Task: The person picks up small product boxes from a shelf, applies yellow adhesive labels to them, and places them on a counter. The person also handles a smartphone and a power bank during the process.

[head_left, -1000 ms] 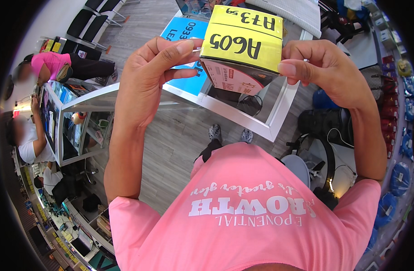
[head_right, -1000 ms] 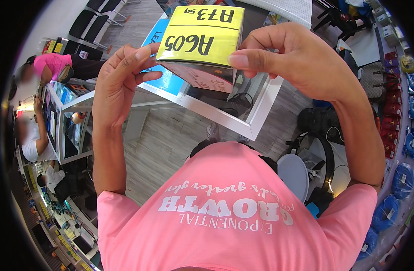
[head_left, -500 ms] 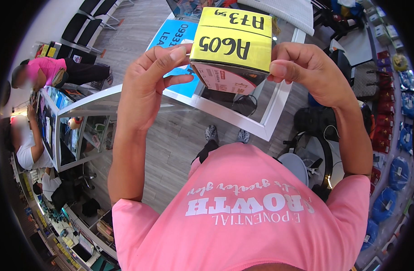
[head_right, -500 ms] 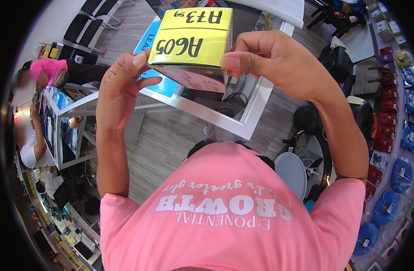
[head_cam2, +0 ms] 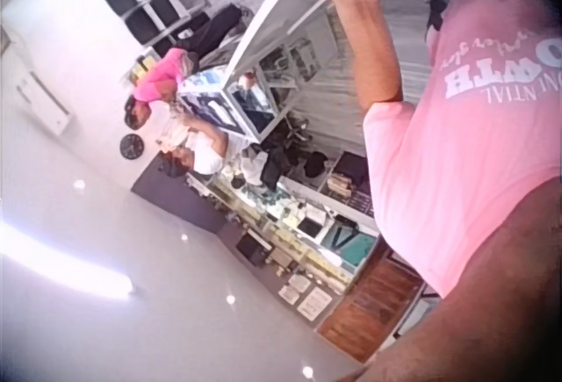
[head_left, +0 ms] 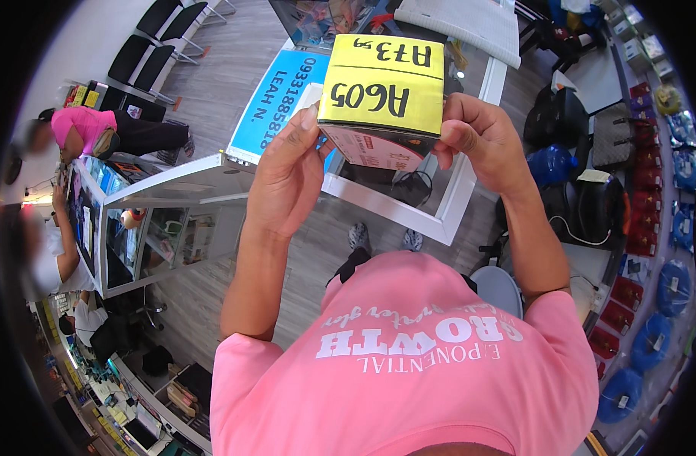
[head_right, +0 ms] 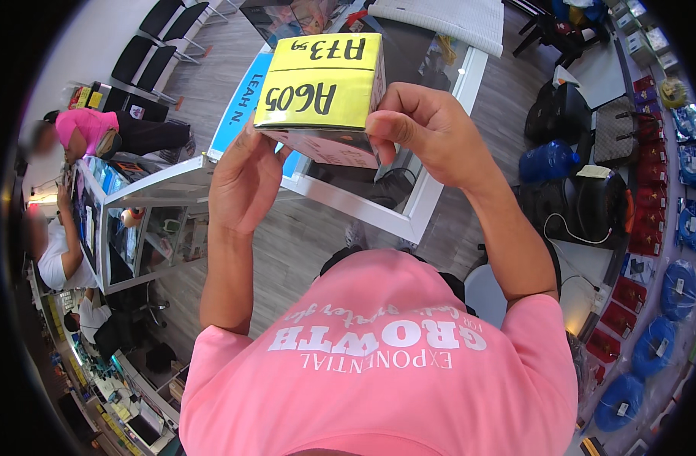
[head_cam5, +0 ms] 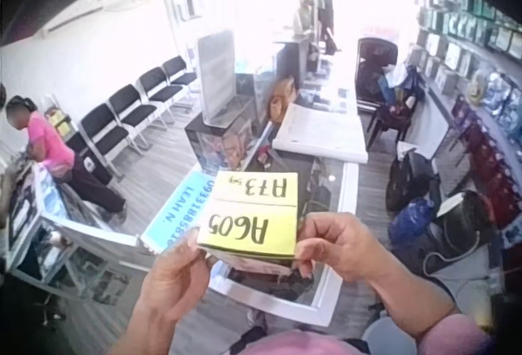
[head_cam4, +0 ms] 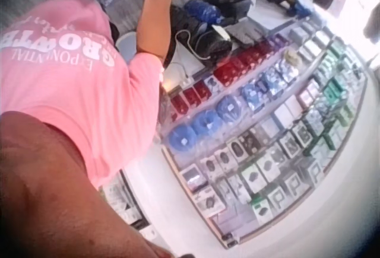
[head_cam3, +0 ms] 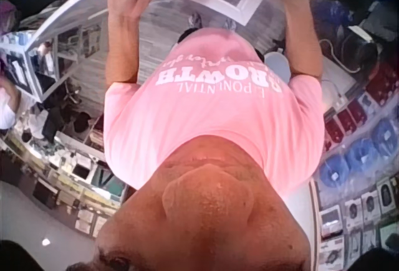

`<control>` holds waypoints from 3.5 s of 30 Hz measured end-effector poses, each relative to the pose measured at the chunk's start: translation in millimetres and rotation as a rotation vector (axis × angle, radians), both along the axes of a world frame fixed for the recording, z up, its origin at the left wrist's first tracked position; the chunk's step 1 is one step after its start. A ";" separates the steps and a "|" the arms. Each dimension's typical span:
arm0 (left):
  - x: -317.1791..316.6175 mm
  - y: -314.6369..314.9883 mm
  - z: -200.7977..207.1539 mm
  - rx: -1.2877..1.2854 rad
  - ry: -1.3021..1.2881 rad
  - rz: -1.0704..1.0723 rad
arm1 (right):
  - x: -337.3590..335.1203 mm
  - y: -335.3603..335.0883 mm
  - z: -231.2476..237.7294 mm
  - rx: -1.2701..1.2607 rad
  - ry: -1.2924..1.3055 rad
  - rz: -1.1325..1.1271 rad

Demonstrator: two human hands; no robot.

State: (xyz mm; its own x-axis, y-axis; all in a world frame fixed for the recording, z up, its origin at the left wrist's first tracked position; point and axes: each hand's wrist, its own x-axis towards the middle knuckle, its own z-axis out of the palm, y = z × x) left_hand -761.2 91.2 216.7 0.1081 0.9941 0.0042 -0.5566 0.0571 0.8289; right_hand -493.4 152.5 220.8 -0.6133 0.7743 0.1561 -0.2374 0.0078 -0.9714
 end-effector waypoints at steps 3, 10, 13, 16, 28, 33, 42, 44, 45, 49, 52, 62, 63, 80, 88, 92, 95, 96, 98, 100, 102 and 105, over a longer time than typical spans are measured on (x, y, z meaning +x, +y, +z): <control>2.3 -0.9 -0.3 -0.006 -0.014 0.005 | -1.3 -1.4 -0.4 -0.041 0.014 0.012; 1.4 2.6 -9.5 -0.028 -0.094 -0.028 | -3.6 0.9 -4.0 -0.078 -0.062 0.042; -0.6 3.6 -14.7 -0.052 -0.131 -0.051 | -5.4 -1.4 -4.7 -0.093 -0.135 0.005; -2.2 5.4 -17.6 -0.041 -0.095 -0.044 | -6.1 -4.1 -11.6 -0.115 -0.211 -0.027; 67.9 -7.0 7.6 0.496 0.759 0.479 | -12.5 24.8 -23.2 0.300 0.156 -0.281; 69.9 4.7 11.8 0.407 0.663 0.479 | -33.3 8.2 -25.7 0.014 0.137 -0.249; 57.5 10.8 -1.5 0.480 0.739 0.469 | -26.9 6.9 -11.8 0.701 -0.036 -0.529; 58.6 10.2 -5.4 0.458 0.752 0.475 | -13.7 4.5 11.0 0.993 -0.267 -0.534; 59.4 10.5 -5.6 0.447 0.758 0.476 | -9.1 1.1 24.8 1.135 -0.387 -0.534; 56.5 13.8 -3.4 0.434 0.785 0.460 | -6.9 -16.6 54.6 1.370 -0.676 -0.328; 56.6 13.5 -5.6 0.449 0.758 0.457 | -17.3 -24.9 71.7 1.359 -0.774 -0.339; 55.5 15.5 -7.7 0.513 0.877 0.516 | -66.3 12.6 103.0 1.456 -0.928 -0.230; 56.1 15.0 -5.8 0.491 0.866 0.489 | -66.0 15.7 103.4 1.432 -0.904 -0.229; 50.2 14.3 -10.4 0.462 0.760 0.343 | -65.0 13.6 90.4 1.217 -0.849 -0.226; 52.2 14.9 -7.9 0.472 0.725 0.340 | -50.5 -23.9 84.4 1.288 -0.866 -0.277; 56.8 13.7 -10.3 0.441 0.714 0.360 | -22.7 -55.1 84.5 1.178 -0.806 -0.256; 58.4 16.7 -10.1 0.447 0.667 0.351 | 8.1 -63.4 83.8 0.997 -0.641 -0.312; 58.1 16.4 -7.3 0.439 0.640 0.341 | 17.3 -62.9 79.2 0.927 -0.589 -0.355; 59.1 18.2 -7.5 0.426 0.590 0.287 | 34.7 -56.4 65.5 0.808 -0.487 -0.417; 62.6 16.0 -13.1 0.395 0.679 0.294 | 21.2 -48.7 53.0 0.732 -0.425 -0.528; 65.8 18.8 -31.6 0.379 0.765 0.264 | 17.8 -35.3 32.6 0.579 -0.422 -0.558; 73.4 16.5 -40.4 0.335 0.818 0.258 | 3.0 -23.1 10.1 0.447 -0.329 -0.502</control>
State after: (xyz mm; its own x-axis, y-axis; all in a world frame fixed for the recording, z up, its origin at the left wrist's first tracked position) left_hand -687.8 107.7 176.3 -0.0203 0.9484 0.3163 0.2477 -0.3017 0.9206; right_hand -490.4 129.4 230.9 -0.2718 0.8794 0.3909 0.2010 0.4491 -0.8706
